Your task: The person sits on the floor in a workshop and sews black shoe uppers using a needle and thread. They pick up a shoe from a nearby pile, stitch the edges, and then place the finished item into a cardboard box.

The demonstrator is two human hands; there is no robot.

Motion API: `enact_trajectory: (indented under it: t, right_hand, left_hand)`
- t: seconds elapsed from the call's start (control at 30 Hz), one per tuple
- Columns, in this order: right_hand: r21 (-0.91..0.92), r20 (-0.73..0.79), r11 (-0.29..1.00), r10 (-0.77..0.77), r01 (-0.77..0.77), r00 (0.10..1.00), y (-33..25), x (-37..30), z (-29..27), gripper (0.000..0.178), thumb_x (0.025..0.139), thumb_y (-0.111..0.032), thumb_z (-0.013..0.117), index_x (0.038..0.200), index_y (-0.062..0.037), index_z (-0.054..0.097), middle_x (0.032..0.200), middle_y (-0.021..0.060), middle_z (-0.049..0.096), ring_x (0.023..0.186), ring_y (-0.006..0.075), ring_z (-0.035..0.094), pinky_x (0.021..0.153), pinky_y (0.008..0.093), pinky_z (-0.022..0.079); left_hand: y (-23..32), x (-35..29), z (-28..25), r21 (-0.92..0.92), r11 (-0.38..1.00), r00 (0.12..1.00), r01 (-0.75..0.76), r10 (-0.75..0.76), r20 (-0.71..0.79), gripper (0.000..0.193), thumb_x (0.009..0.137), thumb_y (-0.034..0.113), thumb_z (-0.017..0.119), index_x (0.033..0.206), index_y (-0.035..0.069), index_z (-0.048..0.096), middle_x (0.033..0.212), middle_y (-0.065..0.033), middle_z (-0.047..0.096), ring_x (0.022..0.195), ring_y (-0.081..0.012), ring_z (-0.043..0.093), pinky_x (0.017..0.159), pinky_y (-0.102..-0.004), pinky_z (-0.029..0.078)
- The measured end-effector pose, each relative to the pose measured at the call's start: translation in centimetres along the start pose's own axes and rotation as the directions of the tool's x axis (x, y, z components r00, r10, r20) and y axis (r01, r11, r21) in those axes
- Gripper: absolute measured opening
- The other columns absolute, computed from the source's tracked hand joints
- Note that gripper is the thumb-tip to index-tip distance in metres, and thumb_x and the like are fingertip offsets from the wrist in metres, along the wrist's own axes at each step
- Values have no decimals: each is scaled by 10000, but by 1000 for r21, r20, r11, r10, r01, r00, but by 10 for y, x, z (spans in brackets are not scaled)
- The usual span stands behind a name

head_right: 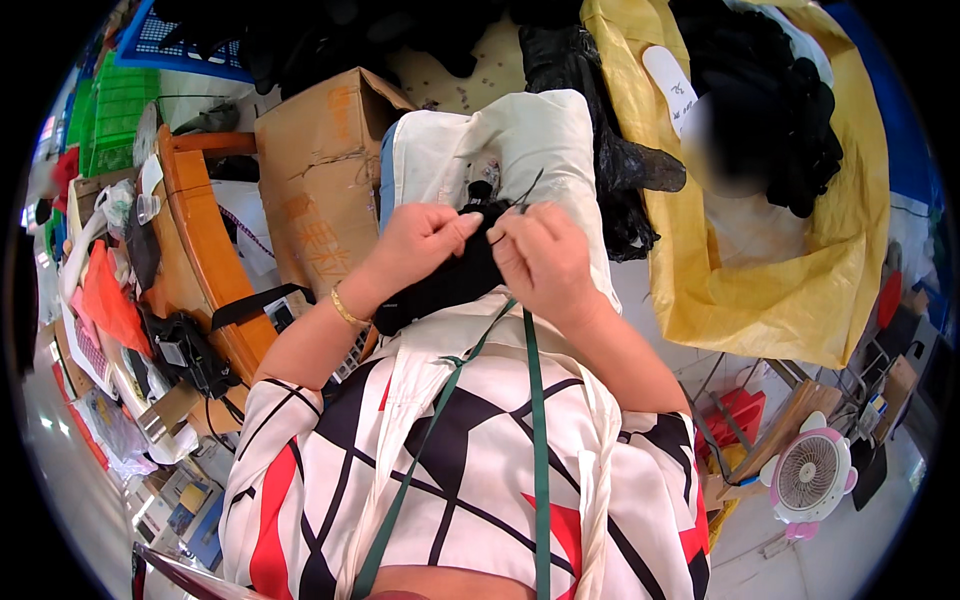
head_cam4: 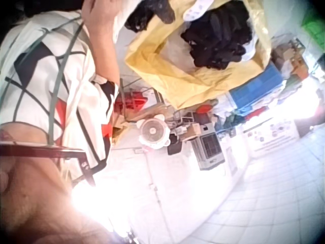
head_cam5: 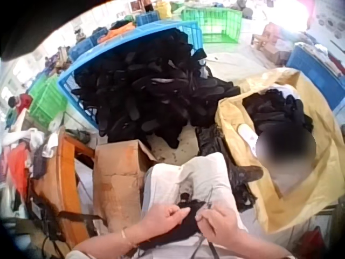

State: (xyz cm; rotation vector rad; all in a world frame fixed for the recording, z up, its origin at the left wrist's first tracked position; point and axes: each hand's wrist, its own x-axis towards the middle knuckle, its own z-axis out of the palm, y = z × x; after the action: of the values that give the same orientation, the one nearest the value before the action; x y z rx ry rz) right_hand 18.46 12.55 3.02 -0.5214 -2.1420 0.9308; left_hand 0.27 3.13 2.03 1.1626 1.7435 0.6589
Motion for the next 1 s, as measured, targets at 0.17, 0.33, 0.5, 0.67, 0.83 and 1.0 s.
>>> enact_trajectory:
  t: [0.17, 0.33, 0.5, 0.67, 0.83, 1.0]
  right_hand:
    - [-130, 112, 968, -199, 213, 974, -10, -9, -8, 134, 693, -50, 732, 765, -34, 621, 728, 92, 579, 671, 272, 595, 593, 352, 493]
    - [-281, 301, 912, 380, -299, 875, 14, -35, -74, 89, 813, -83, 679, 808, -22, 614, 678, 97, 562, 621, 251, 567, 590, 355, 479]
    - [-59, 279, 716, 681, -696, 677, 19, -30, -86, 160, 882, -64, 629, 1037, -31, 608, 745, 117, 635, 667, 205, 628, 643, 303, 495]
    - [62, 456, 808, 499, -585, 737, 13, -16, -38, 155, 867, -60, 647, 1021, -72, 642, 818, 93, 664, 745, 189, 661, 674, 291, 511]
    - [-205, 427, 965, 236, -161, 873, 20, -7, 3, 61, 833, -104, 663, 886, -73, 661, 783, 68, 585, 740, 260, 613, 633, 345, 494]
    - [-312, 521, 950, 166, 6, 837, 31, -5, 17, 98, 749, -90, 645, 838, -118, 617, 806, 45, 552, 862, 252, 601, 654, 379, 511]
  left_hand:
    - [-12, 9, 28, -270, 923, 953, 273, -222, 204, 235, 893, 205, 672, 746, 21, 665, 672, -24, 640, 561, -77, 556, 471, -236, 421]
    - [-23, -2, 26, -708, 590, 919, 388, -299, 255, 153, 908, 184, 682, 887, 33, 674, 853, -46, 683, 587, -63, 561, 489, -192, 463]
    - [-20, -9, 27, -870, 261, 877, 418, -366, 311, 139, 939, 186, 645, 892, 55, 649, 873, -58, 688, 622, -74, 587, 511, -203, 485]
    - [-29, -9, 21, -793, 409, 889, 451, -283, 360, 157, 951, 199, 622, 878, 60, 624, 780, -65, 686, 626, -95, 602, 525, -228, 478]
    - [-14, -22, 17, -2, 999, 998, 47, -47, -44, 135, 891, 168, 658, 892, 37, 628, 709, -130, 644, 618, -255, 614, 565, -336, 471]
    - [-17, -24, 25, -124, 990, 990, -71, 55, -129, 127, 902, 158, 648, 907, 33, 627, 702, -68, 609, 587, -169, 532, 555, -291, 442]
